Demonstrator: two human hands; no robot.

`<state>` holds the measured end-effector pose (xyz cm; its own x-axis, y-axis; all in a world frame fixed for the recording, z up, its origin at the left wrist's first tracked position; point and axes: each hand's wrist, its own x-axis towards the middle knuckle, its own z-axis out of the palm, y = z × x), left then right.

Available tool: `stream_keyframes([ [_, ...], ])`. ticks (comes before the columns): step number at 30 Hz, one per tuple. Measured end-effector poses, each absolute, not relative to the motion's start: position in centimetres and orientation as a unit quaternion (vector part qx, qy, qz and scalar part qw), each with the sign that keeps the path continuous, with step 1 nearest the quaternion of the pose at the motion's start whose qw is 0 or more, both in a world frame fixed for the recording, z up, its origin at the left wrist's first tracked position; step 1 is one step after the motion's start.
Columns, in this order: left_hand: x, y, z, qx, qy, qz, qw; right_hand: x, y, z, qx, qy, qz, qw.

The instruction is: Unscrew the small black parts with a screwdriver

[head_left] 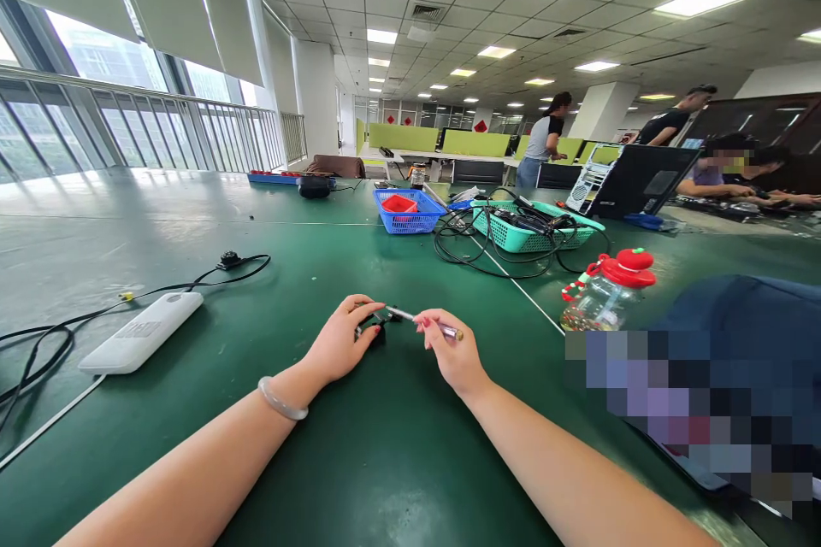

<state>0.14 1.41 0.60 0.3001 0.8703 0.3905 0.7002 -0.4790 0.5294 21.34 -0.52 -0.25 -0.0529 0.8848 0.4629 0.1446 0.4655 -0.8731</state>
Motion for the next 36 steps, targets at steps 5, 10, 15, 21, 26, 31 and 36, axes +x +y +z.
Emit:
stream_keyframes([
  [5, -1.0, 2.2, 0.0, 0.762, 0.584, 0.264, 0.092, 21.9, 1.1, -1.1, -0.492, -0.596, 0.359, 0.523],
  [10, -1.0, 1.9, 0.2, 0.788, 0.588, 0.174, 0.050, 21.8, 1.1, -1.2, -0.508, -0.631, 0.338, 0.479],
  [15, -0.3, 1.3, 0.7, 0.781, 0.583, 0.209, 0.083, 21.6, 0.9, -1.3, -0.490, -0.667, 0.323, 0.460],
  [21, 0.5, 1.3, 0.2, 0.853, 0.481, 0.172, 0.106, 21.4, 1.0, -1.6, -0.477, -0.679, 0.324, 0.455],
  [26, 0.2, 1.4, 0.3, 0.802, 0.569, 0.176, 0.051, 21.3, 0.5, -1.4, -0.472, -0.684, 0.336, 0.444],
  [31, -0.5, 1.3, 0.5, 0.769, 0.613, 0.172, 0.055, 21.3, 0.1, -0.9, -0.467, -0.655, 0.357, 0.475],
  [36, 1.2, 1.1, 0.1, 0.784, 0.592, 0.175, 0.061, 21.1, 0.5, -0.9, -0.480, -0.594, 0.322, 0.559],
])
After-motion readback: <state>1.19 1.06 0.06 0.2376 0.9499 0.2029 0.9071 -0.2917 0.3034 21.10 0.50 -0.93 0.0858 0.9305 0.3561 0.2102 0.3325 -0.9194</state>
